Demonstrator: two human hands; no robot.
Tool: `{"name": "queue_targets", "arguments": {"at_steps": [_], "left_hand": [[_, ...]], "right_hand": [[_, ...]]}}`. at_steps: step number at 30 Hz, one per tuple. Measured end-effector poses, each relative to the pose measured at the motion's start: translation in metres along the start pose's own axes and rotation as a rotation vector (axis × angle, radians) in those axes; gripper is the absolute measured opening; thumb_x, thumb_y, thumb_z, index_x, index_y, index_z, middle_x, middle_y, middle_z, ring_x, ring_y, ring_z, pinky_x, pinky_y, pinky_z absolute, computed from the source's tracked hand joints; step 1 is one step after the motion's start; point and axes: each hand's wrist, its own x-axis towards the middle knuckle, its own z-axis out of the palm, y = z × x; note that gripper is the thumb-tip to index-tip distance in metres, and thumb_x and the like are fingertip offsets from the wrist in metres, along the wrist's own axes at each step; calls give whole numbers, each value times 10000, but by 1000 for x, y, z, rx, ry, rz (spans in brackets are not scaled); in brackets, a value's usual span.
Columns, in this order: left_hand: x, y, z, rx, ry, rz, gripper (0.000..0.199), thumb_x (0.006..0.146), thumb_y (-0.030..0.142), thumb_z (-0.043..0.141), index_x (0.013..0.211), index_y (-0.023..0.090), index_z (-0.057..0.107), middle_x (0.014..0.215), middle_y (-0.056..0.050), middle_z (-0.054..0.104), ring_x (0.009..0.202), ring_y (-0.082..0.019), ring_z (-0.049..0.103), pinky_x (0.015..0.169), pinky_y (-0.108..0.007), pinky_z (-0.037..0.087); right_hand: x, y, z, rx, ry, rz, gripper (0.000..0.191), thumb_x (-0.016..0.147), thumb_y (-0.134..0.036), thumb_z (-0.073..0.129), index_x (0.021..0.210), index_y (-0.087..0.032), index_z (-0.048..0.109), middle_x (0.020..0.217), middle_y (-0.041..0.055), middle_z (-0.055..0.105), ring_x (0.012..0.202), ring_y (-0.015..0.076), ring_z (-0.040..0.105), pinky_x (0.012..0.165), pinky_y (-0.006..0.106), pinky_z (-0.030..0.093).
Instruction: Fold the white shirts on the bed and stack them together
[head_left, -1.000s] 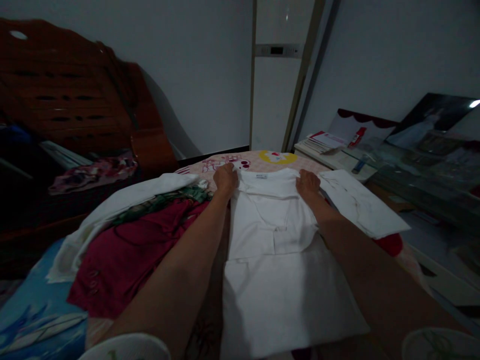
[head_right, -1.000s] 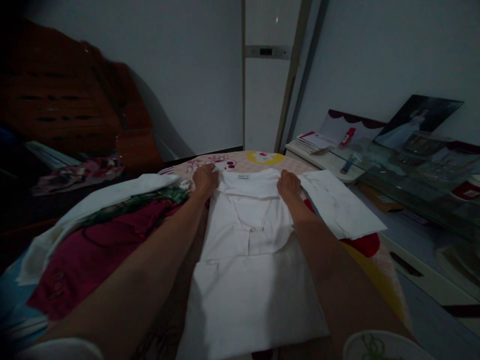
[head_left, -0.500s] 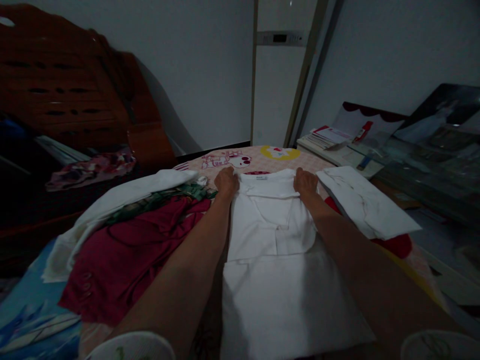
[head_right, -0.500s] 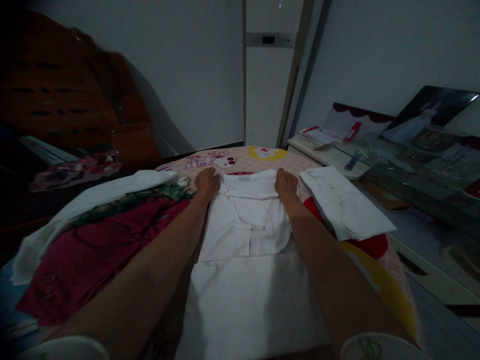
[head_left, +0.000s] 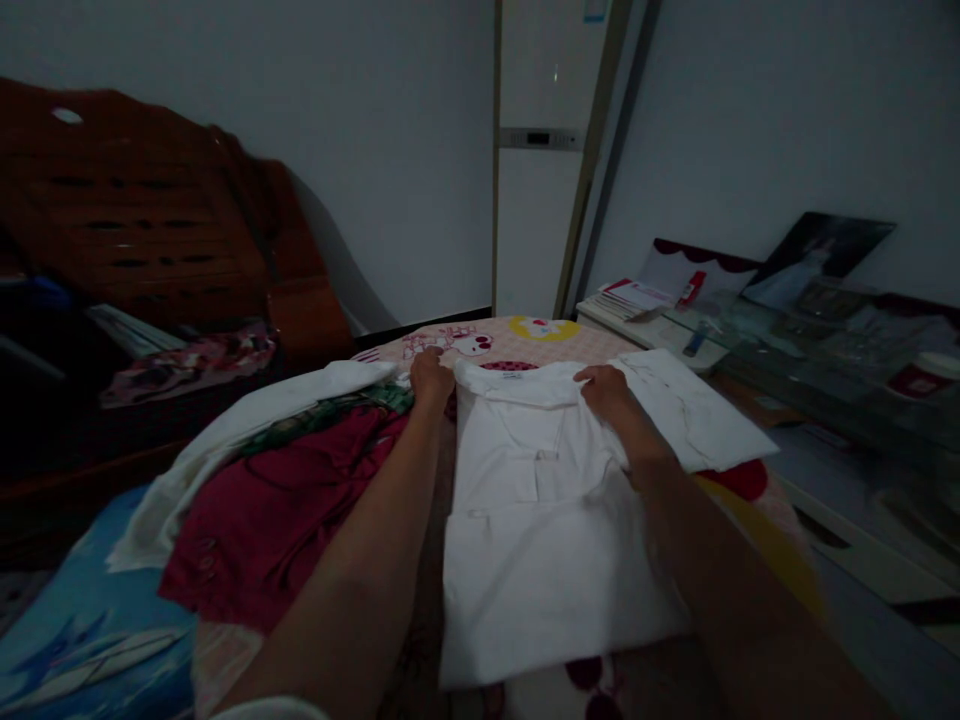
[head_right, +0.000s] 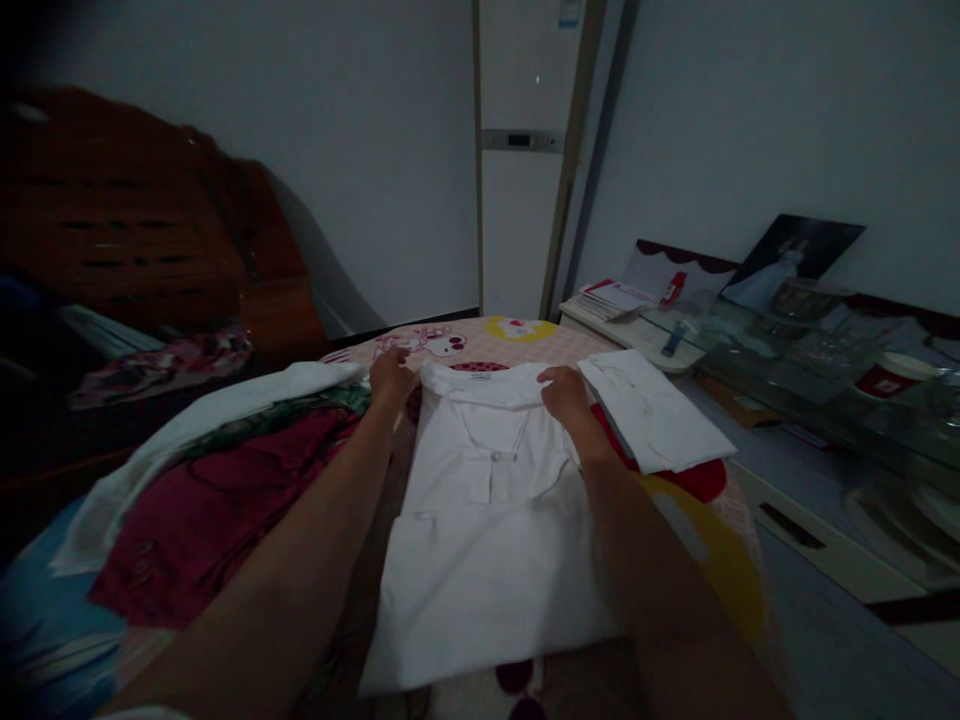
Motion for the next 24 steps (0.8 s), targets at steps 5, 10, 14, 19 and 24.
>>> {"name": "queue_targets", "arguments": {"at_steps": [5, 10, 14, 19, 24], "left_hand": [[-13, -12, -4, -25, -99, -34, 414, 830, 178, 496, 1227, 196, 608, 1114, -93, 717, 1091, -226, 642, 933, -302, 457], [-10, -16, 7, -141, -147, 85, 511, 818, 92, 418, 1276, 216, 610, 940, -43, 751, 964, -181, 679, 932, -290, 472], [2, -17, 19, -238, -161, 136, 491, 816, 89, 394, 1208, 197, 670, 1048, -41, 746, 1002, -167, 674, 915, -272, 493], [7, -20, 33, -279, -232, 223, 614, 803, 51, 414, 1400, 159, 509, 1286, -70, 664, 1211, -160, 589, 1028, -272, 442], [2, -19, 36, -242, -190, 227, 596, 793, 45, 472, 1381, 145, 494, 1344, -100, 616, 1227, -180, 578, 1041, -288, 444]], "right_hand": [[-21, -12, 15, 23, -100, -36, 397, 659, -28, 581, 973, -185, 767, 1048, 75, 752, 1039, 233, 670, 967, 330, 475], [-28, -12, 24, 50, -53, -65, 204, 815, -186, 577, 910, -194, 758, 1024, 81, 747, 998, 222, 660, 911, 314, 464], [-29, -6, 23, 198, 0, -86, 230, 857, -275, 536, 848, -172, 742, 875, 67, 744, 860, 206, 659, 814, 297, 469], [-26, 2, 29, 389, 86, -59, 302, 811, -264, 534, 1007, -156, 736, 815, 57, 726, 773, 196, 641, 761, 301, 486], [-27, 5, 29, 409, 76, -112, 465, 784, -233, 538, 1215, -148, 688, 756, 44, 701, 714, 190, 605, 765, 326, 495]]}}
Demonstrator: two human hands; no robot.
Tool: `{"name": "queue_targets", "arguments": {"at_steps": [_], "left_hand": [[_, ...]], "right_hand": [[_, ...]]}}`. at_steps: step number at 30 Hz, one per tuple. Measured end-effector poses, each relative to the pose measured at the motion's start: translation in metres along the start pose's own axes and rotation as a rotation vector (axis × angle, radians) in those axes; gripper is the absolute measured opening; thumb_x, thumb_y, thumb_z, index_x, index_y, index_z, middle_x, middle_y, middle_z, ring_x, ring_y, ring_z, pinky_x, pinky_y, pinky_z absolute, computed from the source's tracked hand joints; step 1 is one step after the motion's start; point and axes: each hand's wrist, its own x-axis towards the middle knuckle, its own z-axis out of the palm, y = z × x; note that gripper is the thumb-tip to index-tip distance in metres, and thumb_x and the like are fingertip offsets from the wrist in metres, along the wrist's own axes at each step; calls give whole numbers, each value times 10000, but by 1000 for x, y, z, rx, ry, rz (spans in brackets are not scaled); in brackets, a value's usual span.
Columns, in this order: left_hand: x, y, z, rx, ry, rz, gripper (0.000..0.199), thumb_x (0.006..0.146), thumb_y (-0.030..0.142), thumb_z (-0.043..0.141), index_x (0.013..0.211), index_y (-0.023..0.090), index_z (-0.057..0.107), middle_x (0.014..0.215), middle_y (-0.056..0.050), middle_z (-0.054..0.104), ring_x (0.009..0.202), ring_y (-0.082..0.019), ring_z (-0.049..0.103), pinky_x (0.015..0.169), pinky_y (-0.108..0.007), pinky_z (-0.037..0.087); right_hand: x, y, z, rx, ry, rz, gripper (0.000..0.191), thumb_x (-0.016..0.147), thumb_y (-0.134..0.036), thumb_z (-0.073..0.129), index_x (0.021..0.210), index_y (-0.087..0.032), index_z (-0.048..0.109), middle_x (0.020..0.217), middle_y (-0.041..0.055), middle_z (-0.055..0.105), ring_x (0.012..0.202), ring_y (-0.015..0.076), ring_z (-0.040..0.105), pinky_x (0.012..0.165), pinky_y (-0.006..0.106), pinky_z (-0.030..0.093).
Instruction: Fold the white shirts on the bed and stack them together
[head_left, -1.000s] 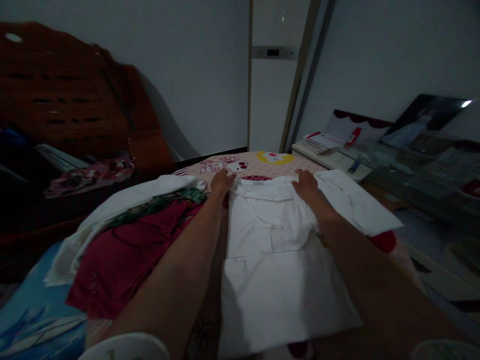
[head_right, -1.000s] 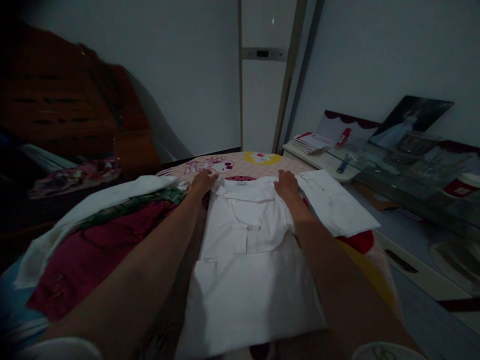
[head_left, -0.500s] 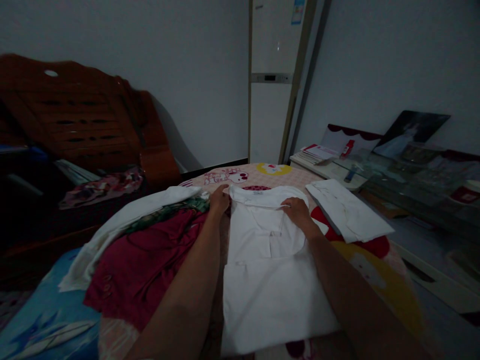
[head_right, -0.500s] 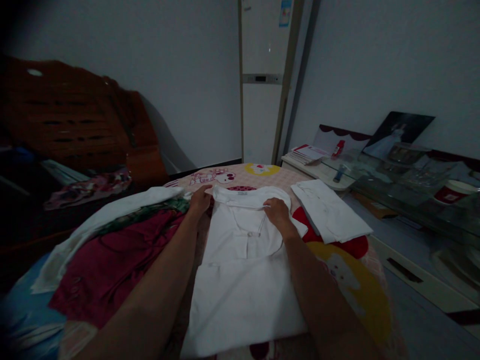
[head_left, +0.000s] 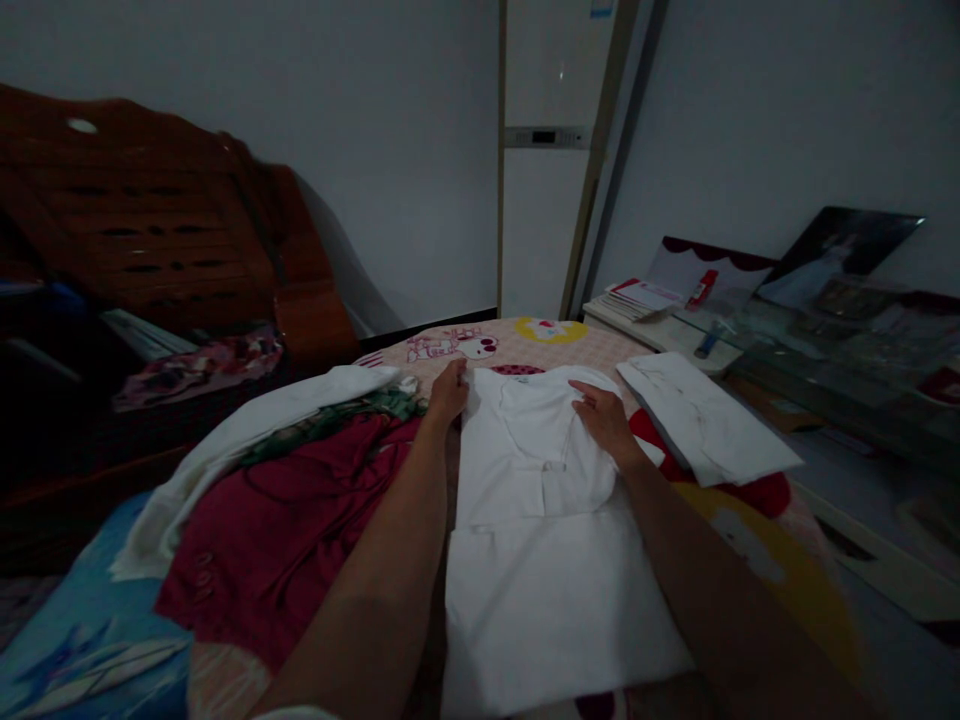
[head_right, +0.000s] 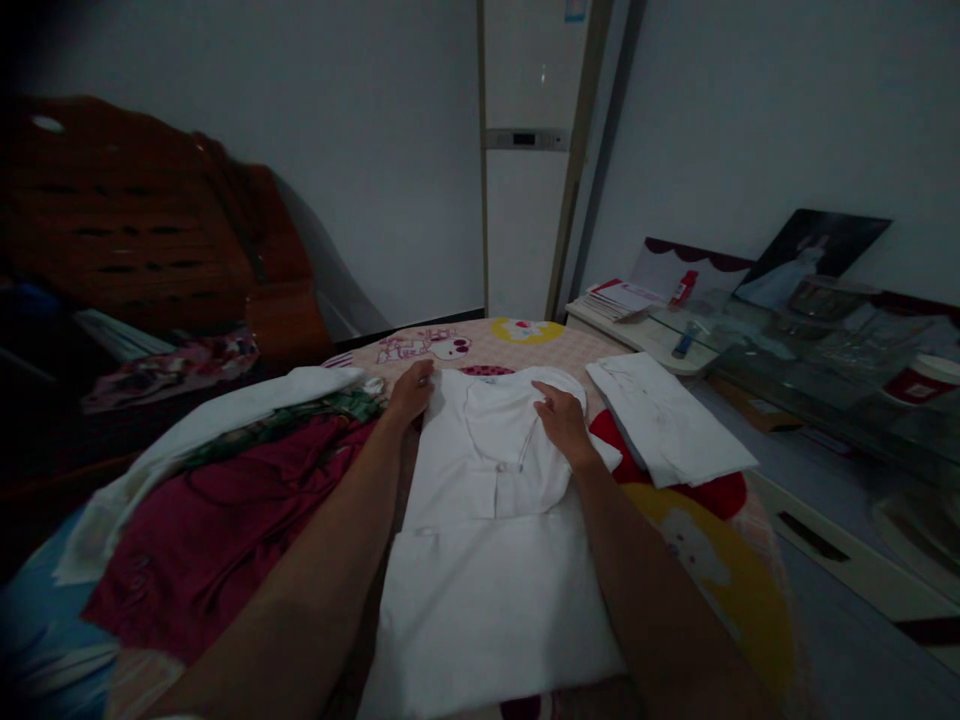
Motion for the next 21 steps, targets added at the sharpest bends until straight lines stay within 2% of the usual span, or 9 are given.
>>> {"name": "queue_targets", "arguments": {"at_steps": [2, 4, 6, 8, 11, 13, 17, 19, 21], "left_hand": [[-2, 1, 0, 63, -17, 17, 477, 829, 126, 525, 1304, 156, 555, 1317, -97, 629, 1190, -193, 597, 1018, -292, 460], [-3, 3, 0, 176, -97, 62, 408, 856, 239, 576, 1258, 169, 587, 1321, -103, 622, 1205, -218, 584, 1042, -322, 440], [-6, 4, 1, 312, -180, 95, 417, 874, 303, 579, 1275, 188, 576, 1391, -110, 570, 1286, -244, 521, 1099, -376, 380], [-8, 7, 3, 421, -215, 86, 443, 904, 317, 533, 1332, 203, 529, 1476, -113, 486, 1366, -260, 435, 1143, -446, 308], [-11, 10, 5, 484, -231, 56, 466, 939, 331, 459, 1389, 213, 468, 1533, -122, 408, 1418, -264, 361, 1161, -512, 243], [-12, 11, 6, 491, -235, 59, 473, 943, 343, 443, 1399, 217, 457, 1544, -121, 392, 1423, -268, 350, 1160, -529, 233], [-12, 12, 5, 493, -219, 57, 482, 938, 347, 450, 1397, 202, 471, 1545, -131, 388, 1423, -297, 347, 1150, -557, 246], [-11, 13, 4, 484, -191, 72, 509, 920, 319, 476, 1409, 179, 465, 1541, -147, 389, 1429, -306, 338, 1153, -557, 253], [-10, 16, 5, 442, -170, 166, 545, 904, 276, 487, 1436, 174, 439, 1535, -136, 403, 1428, -276, 350, 1168, -495, 272]], "right_hand": [[-1, -2, -1, -13, -30, 1, 458, 790, -237, 534, 1206, -132, 695, 746, 45, 698, 693, 186, 599, 754, 330, 497], [-1, -4, -1, -31, -55, -5, 446, 792, -233, 532, 1190, -130, 704, 791, 57, 716, 709, 187, 612, 777, 335, 499], [1, -5, 1, -35, -53, -20, 431, 789, -222, 527, 1168, -137, 714, 888, 75, 738, 772, 193, 638, 824, 336, 497], [2, -4, 2, -9, -24, 12, 414, 794, -220, 512, 1143, -138, 720, 949, 86, 743, 809, 197, 657, 828, 328, 502], [4, -2, 1, -12, 15, 152, 410, 821, -246, 496, 1151, -127, 708, 863, 82, 740, 750, 201, 667, 750, 312, 516], [3, -2, 0, -124, 9, 210, 388, 826, -239, 512, 1142, -133, 711, 833, 81, 735, 769, 209, 673, 757, 307, 510], [-1, -7, 2, -471, -81, 154, 320, 847, -193, 540, 1110, -171, 721, 1040, 121, 732, 1007, 245, 653, 912, 327, 455], [-2, -13, 2, -560, -104, 143, 312, 889, -213, 521, 1136, -167, 704, 1088, 144, 719, 1049, 260, 641, 926, 342, 441], [-2, -18, -1, -570, -84, 164, 302, 914, -231, 496, 1120, -160, 704, 1060, 155, 723, 1033, 266, 646, 901, 346, 446]]}}
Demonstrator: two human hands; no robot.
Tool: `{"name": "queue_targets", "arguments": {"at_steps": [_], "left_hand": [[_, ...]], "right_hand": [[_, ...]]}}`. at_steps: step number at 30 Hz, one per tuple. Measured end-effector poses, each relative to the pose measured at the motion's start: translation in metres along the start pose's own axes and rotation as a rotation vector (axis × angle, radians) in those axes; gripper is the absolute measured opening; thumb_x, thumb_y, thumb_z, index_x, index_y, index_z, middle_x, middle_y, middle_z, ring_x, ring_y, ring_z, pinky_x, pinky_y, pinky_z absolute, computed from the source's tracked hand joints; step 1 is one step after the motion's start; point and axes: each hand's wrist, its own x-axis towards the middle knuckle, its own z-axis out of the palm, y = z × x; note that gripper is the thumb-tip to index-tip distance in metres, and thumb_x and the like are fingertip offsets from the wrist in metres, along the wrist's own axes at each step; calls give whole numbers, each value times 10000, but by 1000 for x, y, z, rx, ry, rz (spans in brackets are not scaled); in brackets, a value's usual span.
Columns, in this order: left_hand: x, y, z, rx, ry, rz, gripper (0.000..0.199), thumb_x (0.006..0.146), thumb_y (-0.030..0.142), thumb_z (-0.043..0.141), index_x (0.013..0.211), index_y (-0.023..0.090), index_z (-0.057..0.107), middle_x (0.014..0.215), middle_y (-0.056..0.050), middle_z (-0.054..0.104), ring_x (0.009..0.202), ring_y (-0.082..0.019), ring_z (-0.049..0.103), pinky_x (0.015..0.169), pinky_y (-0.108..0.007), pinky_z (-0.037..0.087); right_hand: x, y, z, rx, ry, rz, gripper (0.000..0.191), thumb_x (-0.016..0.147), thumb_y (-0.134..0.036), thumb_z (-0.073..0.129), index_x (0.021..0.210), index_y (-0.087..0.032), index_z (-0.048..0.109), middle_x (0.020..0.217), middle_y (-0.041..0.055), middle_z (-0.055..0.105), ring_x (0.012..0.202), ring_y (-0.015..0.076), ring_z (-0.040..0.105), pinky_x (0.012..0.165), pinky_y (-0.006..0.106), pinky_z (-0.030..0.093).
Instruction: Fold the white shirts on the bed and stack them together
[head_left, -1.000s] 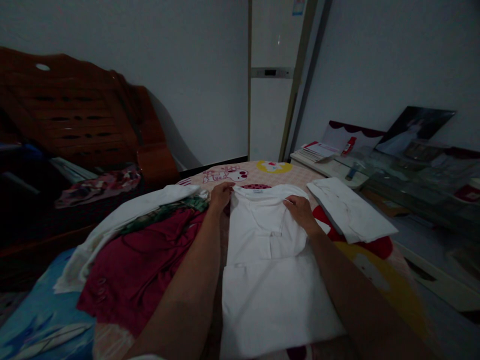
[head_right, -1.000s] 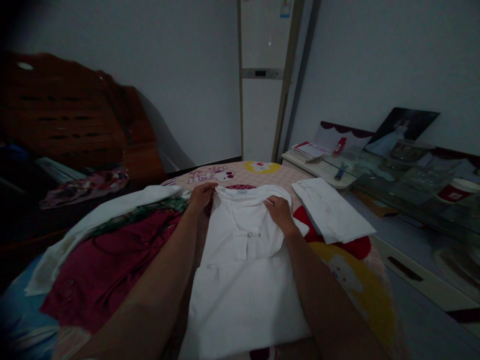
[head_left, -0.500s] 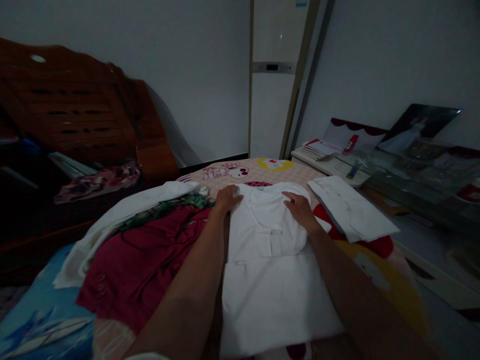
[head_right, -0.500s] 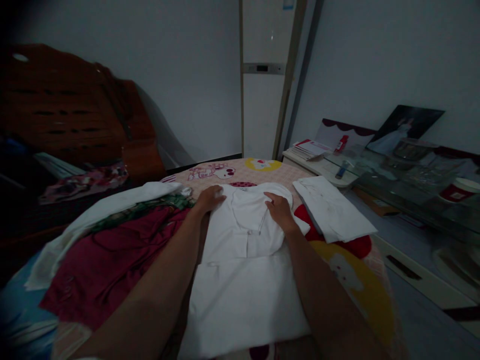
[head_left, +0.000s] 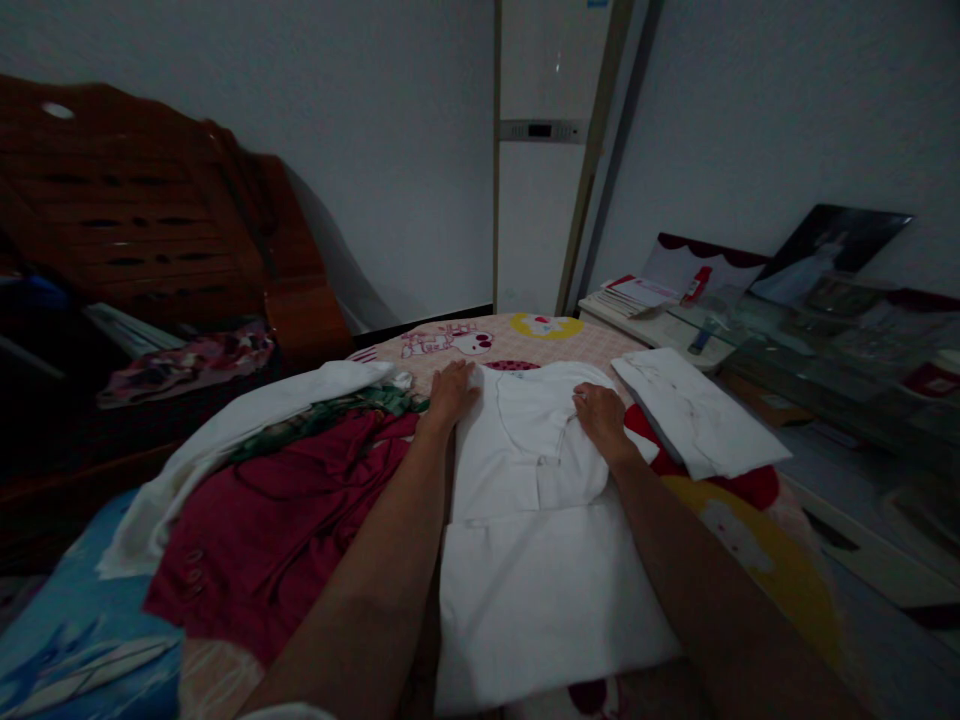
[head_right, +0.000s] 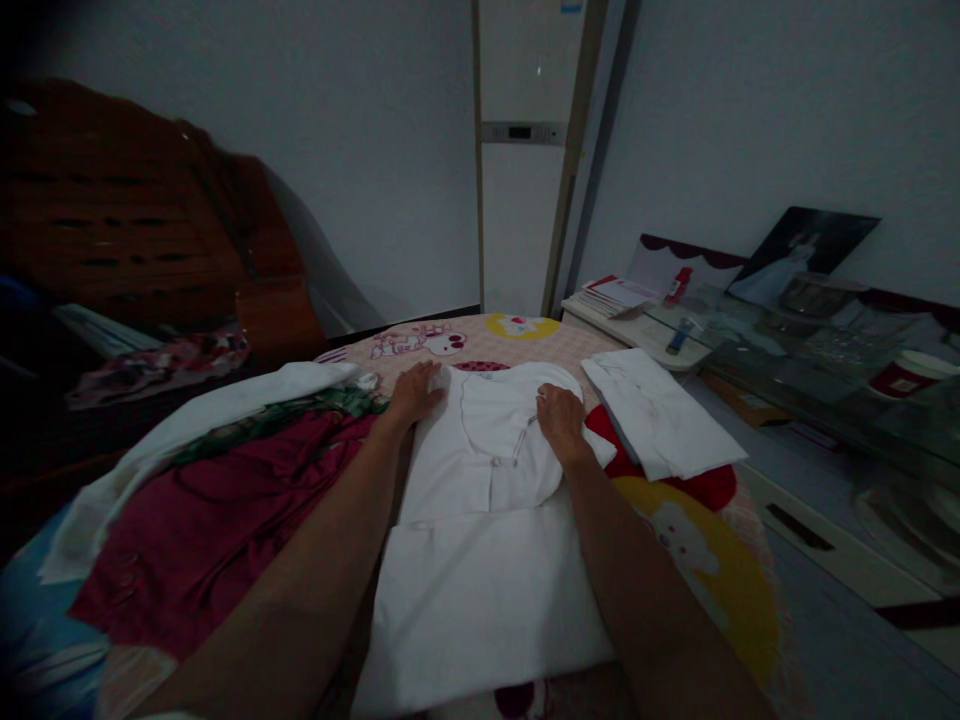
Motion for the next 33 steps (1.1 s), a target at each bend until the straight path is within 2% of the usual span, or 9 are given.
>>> {"name": "queue_targets", "arguments": {"at_steps": [2, 4, 7, 9, 11, 14, 18, 25, 33], "left_hand": [[1, 6, 1, -41, 8, 142, 555, 912, 268, 470, 1459, 186, 414, 1521, -106, 432, 1411, -227, 382, 1170, -402, 301], [-1, 14, 4, -26, -62, 235, 537, 937, 308, 444, 1459, 188, 412, 1507, -104, 451, 1396, -225, 404, 1156, -393, 324], [-6, 24, 9, 81, -166, 263, 534, 970, 366, 397, 1466, 170, 394, 1529, -151, 404, 1418, -284, 363, 1137, -502, 317], [-10, 26, 11, 121, -180, 267, 538, 988, 370, 356, 1485, 165, 361, 1550, -165, 363, 1438, -293, 325, 1134, -533, 298], [-11, 26, 11, 131, -185, 260, 540, 995, 369, 339, 1496, 168, 341, 1559, -166, 346, 1449, -284, 304, 1142, -524, 283], [-11, 25, 10, 129, -192, 247, 542, 997, 376, 341, 1502, 180, 333, 1565, -160, 337, 1454, -274, 295, 1152, -511, 270], [-11, 26, 8, 128, -190, 239, 538, 995, 383, 355, 1499, 195, 340, 1559, -155, 348, 1448, -271, 309, 1153, -504, 276], [-11, 27, 7, 109, -201, 226, 534, 991, 392, 355, 1496, 219, 351, 1571, -141, 334, 1451, -285, 302, 1153, -522, 269], [-10, 26, 8, 83, -200, 220, 535, 985, 384, 359, 1492, 212, 354, 1578, -139, 320, 1458, -275, 285, 1159, -519, 246]], "right_hand": [[1, -1, -10, 66, 21, 17, 269, 896, -205, 500, 1033, -151, 725, 1000, 143, 734, 987, 253, 657, 862, 327, 455], [1, 0, -23, 210, -35, -15, 220, 844, -166, 530, 925, -140, 733, 895, 113, 739, 868, 218, 668, 780, 289, 469], [0, -2, -44, 451, -352, -152, 138, 782, -196, 599, 822, -135, 717, 706, 44, 699, 641, 161, 624, 615, 247, 449], [-5, -9, -55, 522, -579, -295, 136, 738, -252, 674, 811, -144, 711, 689, 19, 687, 622, 150, 611, 592, 237, 433], [-13, -21, -60, 483, -695, -425, 193, 684, -274, 740, 830, -152, 706, 737, 14, 698, 678, 152, 623, 619, 231, 427], [-28, -42, -59, 210, -667, -520, 217, 639, -230, 774, 822, -153, 687, 800, 32, 695, 754, 167, 616, 645, 238, 392], [-42, -60, -49, -71, -543, -606, 138, 727, -89, 622, 844, -153, 657, 904, 69, 684, 860, 179, 596, 702, 258, 356], [-52, -71, -44, -70, -533, -648, 207, 741, -66, 551, 898, -170, 639, 902, 77, 676, 900, 197, 590, 741, 270, 358], [-46, -68, -48, 89, -657, -611, 77, 703, -159, 712, 760, -164, 661, 782, 25, 679, 745, 150, 591, 650, 236, 357]]}}
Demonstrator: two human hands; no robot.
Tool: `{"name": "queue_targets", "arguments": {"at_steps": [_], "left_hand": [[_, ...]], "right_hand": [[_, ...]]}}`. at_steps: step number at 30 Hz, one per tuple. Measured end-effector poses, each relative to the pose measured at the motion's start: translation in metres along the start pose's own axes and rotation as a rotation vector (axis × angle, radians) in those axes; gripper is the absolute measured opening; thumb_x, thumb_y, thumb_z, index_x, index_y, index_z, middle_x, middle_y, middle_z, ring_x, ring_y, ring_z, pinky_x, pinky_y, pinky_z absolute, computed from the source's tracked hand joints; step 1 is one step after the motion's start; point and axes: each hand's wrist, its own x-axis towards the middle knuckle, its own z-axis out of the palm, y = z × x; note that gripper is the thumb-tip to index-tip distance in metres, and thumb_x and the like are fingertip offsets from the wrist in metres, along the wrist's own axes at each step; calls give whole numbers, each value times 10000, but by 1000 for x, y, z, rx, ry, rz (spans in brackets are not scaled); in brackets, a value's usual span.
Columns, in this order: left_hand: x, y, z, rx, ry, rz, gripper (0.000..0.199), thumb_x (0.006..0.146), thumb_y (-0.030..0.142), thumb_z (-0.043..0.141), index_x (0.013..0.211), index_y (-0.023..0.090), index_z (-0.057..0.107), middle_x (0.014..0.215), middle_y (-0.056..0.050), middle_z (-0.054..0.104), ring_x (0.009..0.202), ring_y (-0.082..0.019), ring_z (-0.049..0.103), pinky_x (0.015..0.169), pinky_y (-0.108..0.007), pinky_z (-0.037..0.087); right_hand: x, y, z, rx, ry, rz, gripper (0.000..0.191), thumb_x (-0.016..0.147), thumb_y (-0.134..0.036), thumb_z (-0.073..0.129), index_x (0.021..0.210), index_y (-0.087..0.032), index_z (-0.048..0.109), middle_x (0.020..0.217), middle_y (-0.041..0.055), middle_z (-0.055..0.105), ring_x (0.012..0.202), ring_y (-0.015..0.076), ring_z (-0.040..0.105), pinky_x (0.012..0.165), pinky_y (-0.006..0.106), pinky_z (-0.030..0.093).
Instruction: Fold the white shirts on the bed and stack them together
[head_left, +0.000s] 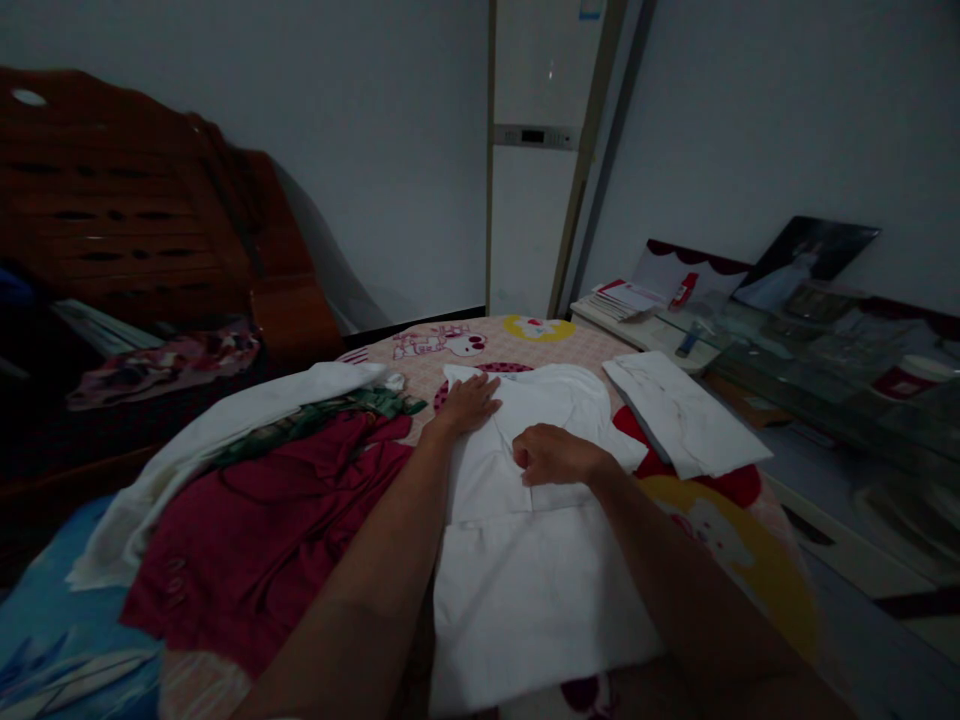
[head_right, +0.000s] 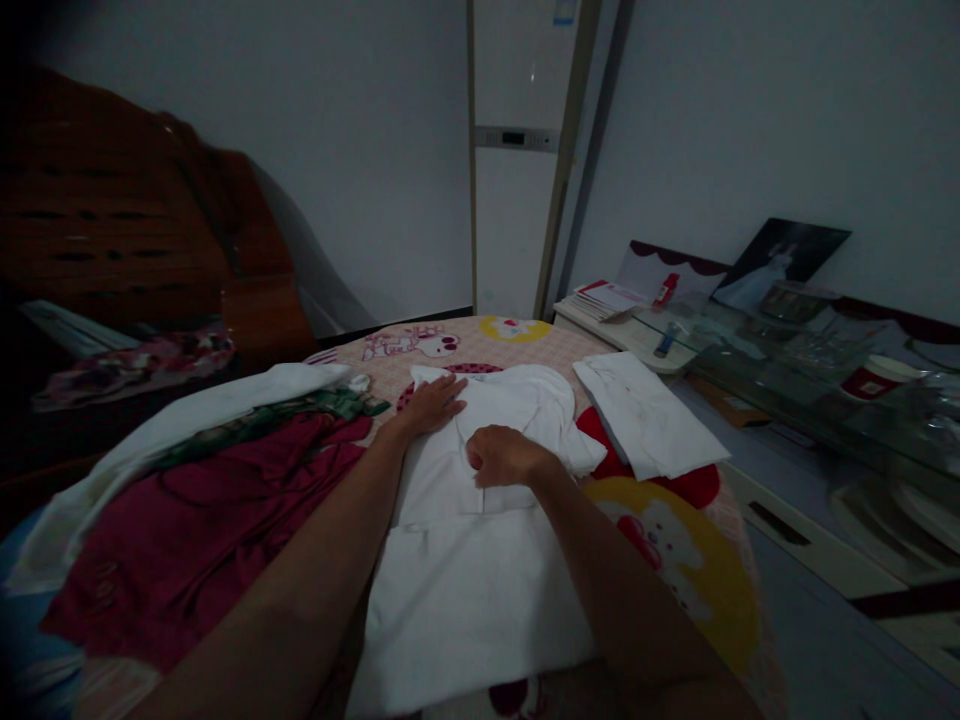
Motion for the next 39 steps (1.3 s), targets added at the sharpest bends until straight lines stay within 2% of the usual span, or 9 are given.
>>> {"name": "queue_targets", "arguments": {"at_steps": [6, 11, 17, 22, 25, 29, 33, 36, 39], "left_hand": [[-2, 2, -3, 9, 15, 9, 523, 980, 377, 378, 1478, 218, 373, 1556, -143, 358, 1442, -280, 317, 1145, -510, 274], [1, 0, -1, 30, -2, 13, 526, 983, 380, 370, 1483, 218, 364, 1561, -145, 349, 1440, -280, 322, 1141, -507, 277], [4, -1, 0, 7, -14, -4, 527, 980, 385, 375, 1484, 229, 364, 1565, -140, 346, 1443, -276, 322, 1146, -501, 271], [3, -1, -1, -2, -6, 1, 533, 977, 382, 380, 1485, 220, 368, 1563, -150, 346, 1445, -285, 317, 1150, -508, 262], [3, -1, -1, -8, -6, -5, 530, 974, 373, 389, 1483, 226, 373, 1564, -144, 347, 1444, -286, 319, 1154, -513, 257], [3, 0, 0, -17, -16, -12, 530, 974, 372, 392, 1483, 226, 374, 1575, -137, 328, 1453, -283, 303, 1158, -518, 253], [6, -3, -7, -110, -27, -29, 544, 940, 365, 477, 1457, 204, 425, 1556, -138, 365, 1437, -280, 337, 1168, -487, 258], [5, 2, -25, -363, -3, 54, 507, 905, 362, 540, 1391, 219, 517, 1490, -101, 476, 1379, -248, 428, 1154, -411, 316], [2, 20, -45, -788, -58, 186, 511, 895, 475, 555, 1343, 228, 567, 1407, -91, 564, 1282, -246, 523, 1060, -401, 436]], "right_hand": [[1, 14, -5, 21, 249, 139, 141, 812, -250, 674, 887, -140, 721, 856, 66, 723, 775, 160, 625, 673, 239, 386], [-5, 39, -15, 99, 236, 125, 114, 796, -159, 628, 828, -151, 737, 844, 49, 739, 794, 155, 651, 712, 226, 420], [-35, 77, -39, -121, 393, 624, 92, 759, -162, 635, 786, -145, 721, 846, 108, 730, 837, 217, 668, 699, 270, 440], [-41, 101, -28, -189, 311, 778, 342, 760, -391, 700, 972, -122, 696, 987, 177, 716, 931, 275, 672, 726, 316, 469], [-40, 109, -24, -159, 214, 761, 311, 703, -282, 728, 958, -106, 701, 977, 185, 724, 872, 266, 687, 676, 295, 463], [-44, 115, -27, -103, 222, 740, 97, 679, -105, 621, 724, -115, 706, 764, 163, 724, 722, 231, 676, 623, 278, 442], [-52, 122, -36, 172, 496, 730, 124, 646, -64, 590, 589, -145, 664, 624, 95, 683, 653, 200, 634, 626, 277, 444], [-51, 126, -39, 330, 714, 719, 101, 669, -117, 609, 713, -126, 699, 682, 80, 694, 690, 203, 635, 631, 285, 464], [-37, 118, -36, 504, 832, 683, 212, 708, -192, 610, 880, -116, 707, 776, 81, 720, 730, 208, 656, 635, 289, 505]]}}
